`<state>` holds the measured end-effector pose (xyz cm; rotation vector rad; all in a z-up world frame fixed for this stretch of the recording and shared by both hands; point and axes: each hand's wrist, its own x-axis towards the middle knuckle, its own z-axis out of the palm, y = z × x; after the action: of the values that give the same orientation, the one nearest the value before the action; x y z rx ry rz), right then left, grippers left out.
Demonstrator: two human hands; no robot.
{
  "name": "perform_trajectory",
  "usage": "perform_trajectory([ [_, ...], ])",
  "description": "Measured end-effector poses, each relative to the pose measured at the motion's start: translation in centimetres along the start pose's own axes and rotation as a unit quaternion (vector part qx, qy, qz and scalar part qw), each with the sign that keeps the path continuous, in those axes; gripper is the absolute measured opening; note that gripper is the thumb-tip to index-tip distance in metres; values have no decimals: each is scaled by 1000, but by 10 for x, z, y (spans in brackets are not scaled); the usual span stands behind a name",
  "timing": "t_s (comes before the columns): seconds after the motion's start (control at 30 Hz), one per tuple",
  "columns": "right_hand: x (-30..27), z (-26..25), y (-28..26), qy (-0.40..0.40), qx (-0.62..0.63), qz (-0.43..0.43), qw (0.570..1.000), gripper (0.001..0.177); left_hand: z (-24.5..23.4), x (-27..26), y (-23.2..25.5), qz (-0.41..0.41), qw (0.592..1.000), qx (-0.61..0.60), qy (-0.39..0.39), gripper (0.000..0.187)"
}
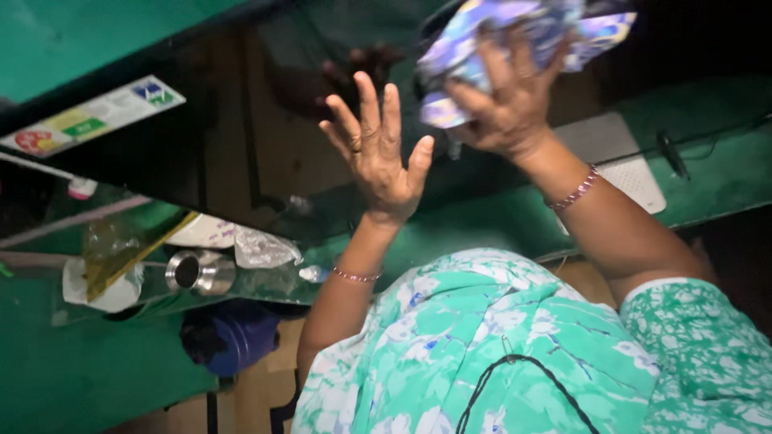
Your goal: The person cleans a mirror by hand using a cloth, wiping the surface repeatedly.
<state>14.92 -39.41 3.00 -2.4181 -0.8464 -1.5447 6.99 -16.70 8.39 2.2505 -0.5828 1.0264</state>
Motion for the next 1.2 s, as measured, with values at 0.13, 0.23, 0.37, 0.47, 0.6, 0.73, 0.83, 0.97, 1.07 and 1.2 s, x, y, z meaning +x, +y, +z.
perform_trajectory([
  [0.13,1,-6,23,52,11,132,990,70,0,23,5,31,1000,2,-1,63],
  [0.23,22,-18,19,35,-6,109,993,70,11,39,14,55,998,-35,-10,64],
  [0.37,44,-48,23,-29,-71,8,997,64,28,42,34,59,996,-68,-15,65],
  [0.47,30,-54,55,-21,-77,63,995,75,42,43,41,64,996,-50,-19,65],
  [0.6,-12,-40,110,25,-90,211,973,95,58,38,47,46,998,-22,-19,63],
  [0.73,-33,-38,124,101,17,304,947,98,75,38,49,50,999,-13,6,59],
  [0.83,-25,-48,114,82,55,306,947,94,87,36,51,42,999,-11,28,55],
  [0.97,4,-63,99,3,-47,164,985,85,101,31,61,32,999,-28,31,53],
  [1.07,25,-75,101,2,-82,51,995,80,112,30,71,32,999,-34,21,53],
  [1.2,18,-90,119,-1,-62,89,994,77,124,29,84,36,999,-32,6,53],
])
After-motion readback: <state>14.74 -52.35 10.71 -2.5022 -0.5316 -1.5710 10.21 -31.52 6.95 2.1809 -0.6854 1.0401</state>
